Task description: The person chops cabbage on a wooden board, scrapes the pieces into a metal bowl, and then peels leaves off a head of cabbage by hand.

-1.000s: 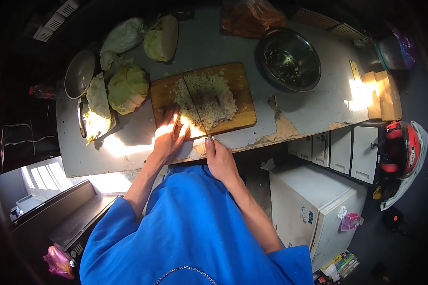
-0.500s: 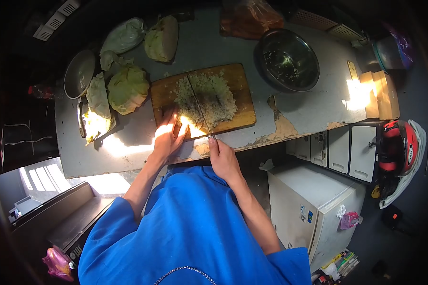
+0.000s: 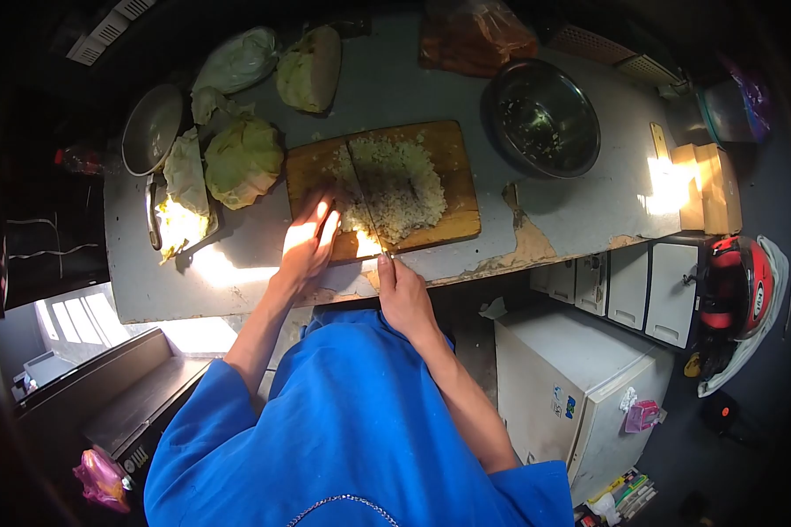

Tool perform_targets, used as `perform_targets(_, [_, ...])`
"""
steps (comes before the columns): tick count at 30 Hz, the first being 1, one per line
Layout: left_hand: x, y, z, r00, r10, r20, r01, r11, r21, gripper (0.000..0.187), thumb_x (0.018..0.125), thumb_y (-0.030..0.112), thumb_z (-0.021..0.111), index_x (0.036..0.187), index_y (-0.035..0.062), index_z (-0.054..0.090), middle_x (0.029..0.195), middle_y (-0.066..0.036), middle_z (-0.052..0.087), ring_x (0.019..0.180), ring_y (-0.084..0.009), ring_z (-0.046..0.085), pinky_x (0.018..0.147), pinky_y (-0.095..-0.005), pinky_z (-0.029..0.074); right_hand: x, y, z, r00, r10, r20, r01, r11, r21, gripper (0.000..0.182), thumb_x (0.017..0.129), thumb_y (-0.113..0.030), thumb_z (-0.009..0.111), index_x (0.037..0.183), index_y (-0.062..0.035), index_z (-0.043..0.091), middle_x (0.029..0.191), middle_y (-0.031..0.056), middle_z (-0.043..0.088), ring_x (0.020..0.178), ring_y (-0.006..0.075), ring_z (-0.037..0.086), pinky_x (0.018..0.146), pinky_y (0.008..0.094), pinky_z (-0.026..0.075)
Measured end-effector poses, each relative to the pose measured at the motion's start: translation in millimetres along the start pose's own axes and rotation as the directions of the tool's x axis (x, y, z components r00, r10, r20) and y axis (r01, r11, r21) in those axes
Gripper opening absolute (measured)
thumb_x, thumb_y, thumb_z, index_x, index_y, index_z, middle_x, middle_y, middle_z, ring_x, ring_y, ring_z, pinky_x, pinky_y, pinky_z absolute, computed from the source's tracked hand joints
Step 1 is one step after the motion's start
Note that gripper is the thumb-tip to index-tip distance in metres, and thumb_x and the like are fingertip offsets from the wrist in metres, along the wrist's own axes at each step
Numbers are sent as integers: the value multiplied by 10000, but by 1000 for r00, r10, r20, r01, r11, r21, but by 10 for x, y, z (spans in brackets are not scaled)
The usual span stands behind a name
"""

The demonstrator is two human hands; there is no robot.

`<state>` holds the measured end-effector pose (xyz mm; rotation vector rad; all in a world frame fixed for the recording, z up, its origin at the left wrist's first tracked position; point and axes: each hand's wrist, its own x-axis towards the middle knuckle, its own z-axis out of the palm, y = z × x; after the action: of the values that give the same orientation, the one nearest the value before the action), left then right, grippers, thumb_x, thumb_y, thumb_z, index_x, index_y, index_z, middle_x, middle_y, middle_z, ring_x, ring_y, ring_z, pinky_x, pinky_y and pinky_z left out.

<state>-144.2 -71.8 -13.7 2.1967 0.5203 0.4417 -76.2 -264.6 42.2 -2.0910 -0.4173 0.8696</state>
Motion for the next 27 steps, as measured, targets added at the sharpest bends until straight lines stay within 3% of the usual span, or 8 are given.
perform_targets(2, [185, -74, 36, 982, 184, 38, -186, 979, 82, 482, 975, 138, 561, 1431, -3, 496, 1451, -226, 507, 1395, -396, 422, 1182, -497, 321, 17, 54, 65, 1000, -3, -13, 3, 1000, -19, 403, 1074, -321, 434, 918, 21, 577, 836, 311, 621, 879, 547, 574, 721, 546, 456])
perform_targets(3, [287, -49, 22, 984, 175, 34, -178, 981, 83, 482, 975, 138, 561, 1431, -3, 496, 1451, -226, 507, 1395, -396, 422, 1182, -497, 321, 26, 80, 94, 999, -8, -33, 6, 999, -36, 402, 1075, -319, 432, 921, 21, 581, 848, 315, 625, 894, 549, 579, 733, 551, 461])
perform_targets(6, [449, 25, -11, 866, 425, 265, -485, 842, 236, 469, 995, 124, 517, 1441, -17, 483, 1502, -224, 465, 1413, -352, 429, 1214, -541, 247, 24, 106, 190, 997, -37, -62, 33, 997, -74, 402, 1074, -317, 429, 928, 24, 585, 871, 321, 631, 913, 551, 584, 752, 561, 465])
perform_targets(13, [522, -80, 9, 853, 437, 286, -508, 821, 260, 471, 1003, 153, 492, 1453, 12, 485, 1512, -151, 483, 1450, -278, 398, 1227, -552, 218, 16, 107, 125, 994, -88, -60, 87, 996, -17, 393, 1084, -306, 428, 955, 35, 575, 846, 305, 620, 869, 528, 594, 705, 500, 470])
perform_targets(15, [503, -20, -82, 848, 478, 229, -522, 828, 204, 500, 954, 109, 545, 1446, 29, 507, 1509, -172, 483, 1436, -320, 416, 1229, -564, 201, -51, 17, 101, 995, -87, -55, 87, 996, -4, 384, 1073, -302, 438, 918, 23, 570, 834, 306, 620, 875, 538, 587, 715, 543, 457])
perform_targets(20, [495, -32, -127, 883, 371, 288, -441, 866, 237, 471, 971, 130, 521, 1429, 21, 520, 1514, -189, 466, 1444, -320, 403, 1216, -580, 226, -44, -8, 176, 995, -86, -46, 87, 996, 15, 391, 1074, -293, 440, 907, 38, 566, 812, 300, 617, 846, 531, 590, 706, 547, 450])
perform_targets(22, [464, -135, -76, 846, 446, 291, -522, 805, 282, 507, 988, 144, 530, 1478, 33, 458, 1545, -163, 431, 1449, -295, 394, 1207, -564, 255, -16, 53, 228, 996, -84, -39, 84, 996, 7, 391, 1074, -288, 439, 907, 42, 565, 808, 302, 616, 839, 529, 590, 706, 550, 448])
perform_targets(27, [461, -230, -37, 840, 436, 321, -521, 815, 256, 505, 997, 160, 523, 1480, 31, 453, 1553, -158, 420, 1457, -295, 381, 1200, -585, 256, -1, 101, 338, 996, -60, -66, 60, 998, -7, 377, 1069, -272, 442, 893, 40, 558, 795, 300, 614, 823, 529, 588, 712, 566, 437])
